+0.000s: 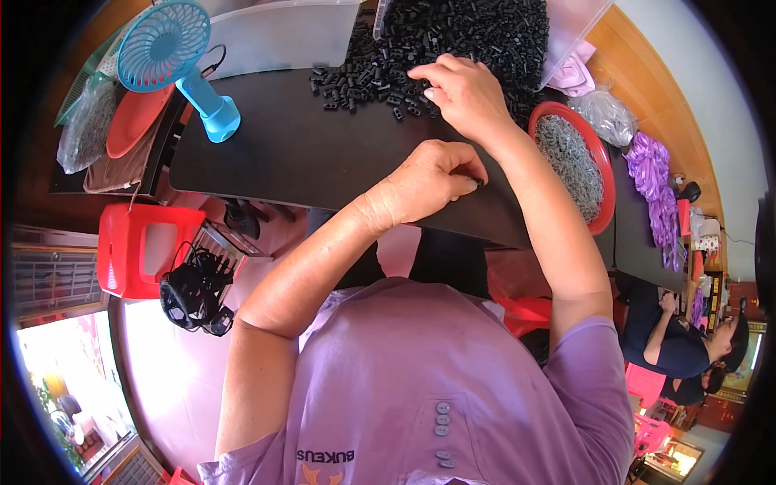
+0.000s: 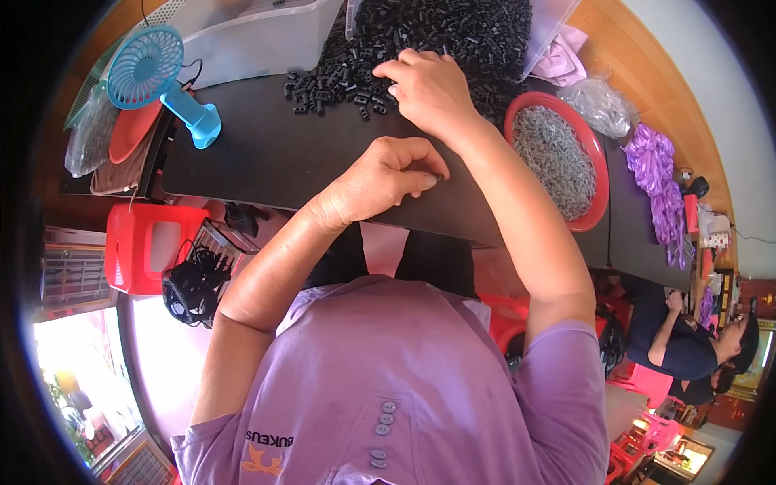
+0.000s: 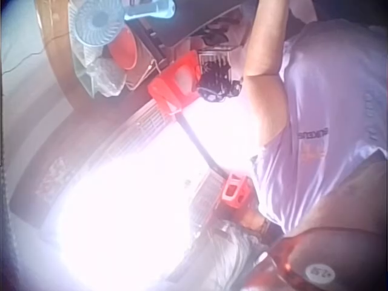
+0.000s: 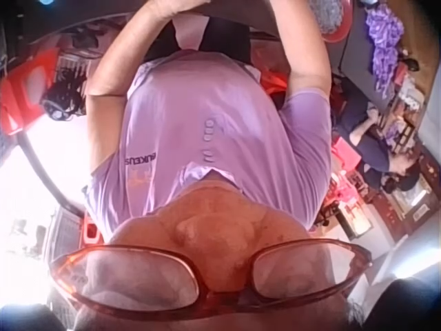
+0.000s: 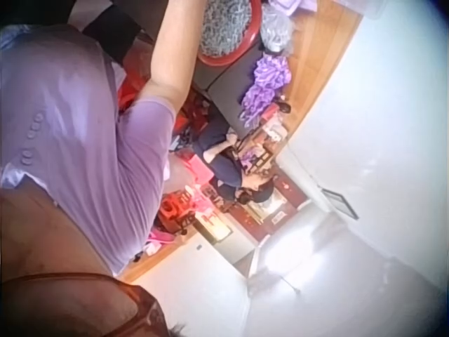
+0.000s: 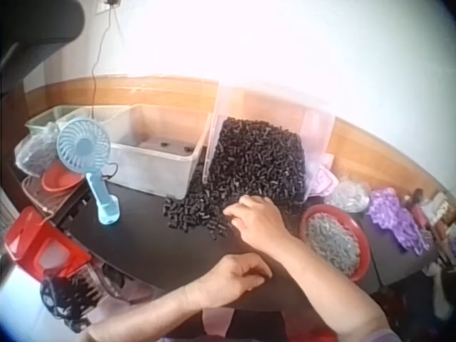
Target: The person assembles small components by taking black plastic pieces from the table and metal springs from a red dish, then inserting each spring into a plastic piece by hand.
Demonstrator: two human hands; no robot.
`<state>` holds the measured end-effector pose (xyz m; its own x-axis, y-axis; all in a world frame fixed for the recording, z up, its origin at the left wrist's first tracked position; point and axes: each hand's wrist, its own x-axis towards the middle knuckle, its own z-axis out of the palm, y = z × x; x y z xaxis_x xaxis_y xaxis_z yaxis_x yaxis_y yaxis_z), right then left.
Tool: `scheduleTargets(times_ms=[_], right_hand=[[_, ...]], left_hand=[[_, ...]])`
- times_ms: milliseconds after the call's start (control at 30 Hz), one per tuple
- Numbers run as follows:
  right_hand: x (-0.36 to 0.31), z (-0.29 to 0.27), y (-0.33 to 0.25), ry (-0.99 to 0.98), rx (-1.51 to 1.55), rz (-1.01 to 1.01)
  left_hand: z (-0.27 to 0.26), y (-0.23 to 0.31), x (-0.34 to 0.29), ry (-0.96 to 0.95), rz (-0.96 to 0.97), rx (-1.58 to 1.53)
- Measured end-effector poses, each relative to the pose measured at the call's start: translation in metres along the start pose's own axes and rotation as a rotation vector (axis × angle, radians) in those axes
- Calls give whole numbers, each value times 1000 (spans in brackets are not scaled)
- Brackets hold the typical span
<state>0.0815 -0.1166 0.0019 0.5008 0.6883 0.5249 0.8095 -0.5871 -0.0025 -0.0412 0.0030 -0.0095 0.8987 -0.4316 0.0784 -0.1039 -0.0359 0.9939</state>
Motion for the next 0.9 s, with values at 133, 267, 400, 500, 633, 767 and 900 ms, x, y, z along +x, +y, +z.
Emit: scheduleTargets(times_ms=[133, 267, 400, 500, 633, 767, 900], right_hand=[[1, 6, 0, -69, -135, 3], [-11, -3, 2, -171, -110, 27], [-17, -10, 10, -125, -31, 61], [-15, -12, 7, -86, 39, 61], [-14, -13, 4, -63, 68, 9], [-17, -14, 1, -47, 82, -40], [-19, -5, -1, -16, 59, -66]], left_hand=[[0, 0, 0, -9, -4, -16], [0, 1, -1, 1, -3, -20], [0, -1, -1, 12, 21, -1], [0, -3, -1, 13, 27, -2], [0, -3, -1, 1, 16, -42], [-18, 22, -24, 86, -32, -175], [-46, 8, -42, 149, -76, -125]])
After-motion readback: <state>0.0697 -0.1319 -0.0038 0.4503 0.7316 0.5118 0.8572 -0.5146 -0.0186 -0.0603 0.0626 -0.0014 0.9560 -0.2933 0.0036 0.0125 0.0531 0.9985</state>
